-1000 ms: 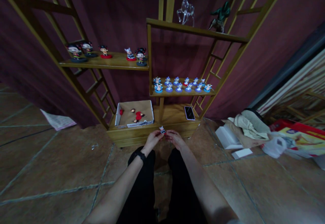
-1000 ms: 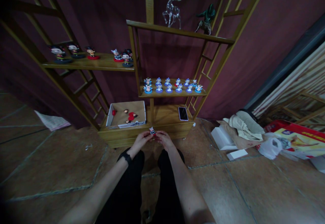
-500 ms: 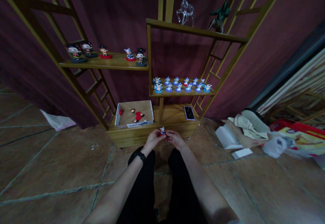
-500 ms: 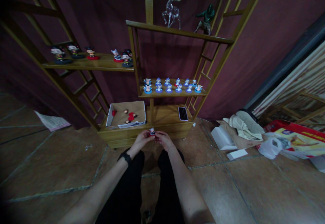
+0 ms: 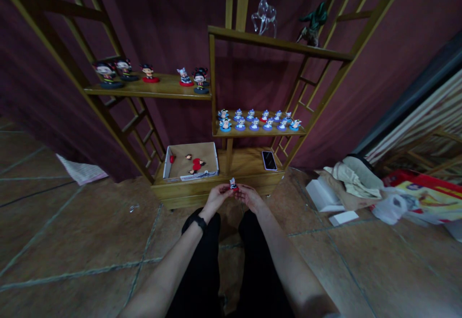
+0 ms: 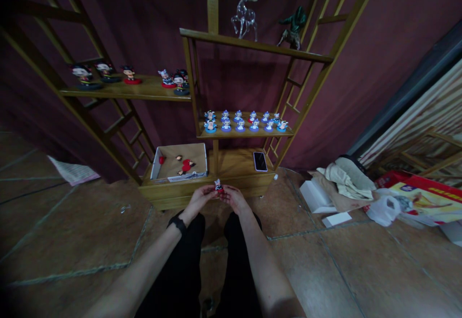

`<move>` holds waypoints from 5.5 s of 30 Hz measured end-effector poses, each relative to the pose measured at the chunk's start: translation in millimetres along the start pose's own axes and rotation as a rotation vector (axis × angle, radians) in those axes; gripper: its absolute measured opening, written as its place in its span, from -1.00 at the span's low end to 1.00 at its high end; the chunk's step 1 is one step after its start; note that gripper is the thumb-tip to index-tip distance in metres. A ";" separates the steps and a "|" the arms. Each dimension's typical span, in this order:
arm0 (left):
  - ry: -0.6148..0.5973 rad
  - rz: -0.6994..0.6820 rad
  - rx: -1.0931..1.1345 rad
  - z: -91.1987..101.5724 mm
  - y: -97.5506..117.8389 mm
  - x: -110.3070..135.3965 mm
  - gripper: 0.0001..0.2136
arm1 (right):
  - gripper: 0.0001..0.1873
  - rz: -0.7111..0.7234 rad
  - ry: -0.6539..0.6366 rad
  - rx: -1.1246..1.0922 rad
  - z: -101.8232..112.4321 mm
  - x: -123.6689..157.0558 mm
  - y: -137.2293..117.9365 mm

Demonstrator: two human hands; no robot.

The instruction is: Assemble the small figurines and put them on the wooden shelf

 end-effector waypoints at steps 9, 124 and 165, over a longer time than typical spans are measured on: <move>0.068 -0.110 -0.090 2.6 -3.3 -3.0 -0.66 | -0.67 0.012 -0.033 0.036 -5.9 4.6 -4.2; 0.307 0.254 0.540 38.7 -26.5 14.0 -0.96 | -0.77 -0.026 0.104 0.057 -42.5 -21.8 46.5; 0.226 0.260 0.411 23.0 -34.2 0.3 -0.81 | -0.87 -0.169 0.017 0.180 -22.5 -11.5 30.4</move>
Point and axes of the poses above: each hand's wrist, its own x-axis away from the middle knuckle, its own z-axis out of the back of the hand, y = z × x, the point moved 6 cm from there along -x, towards the middle knuckle, and after that the axes turned 14 degrees about z, right-handed, at the moved point
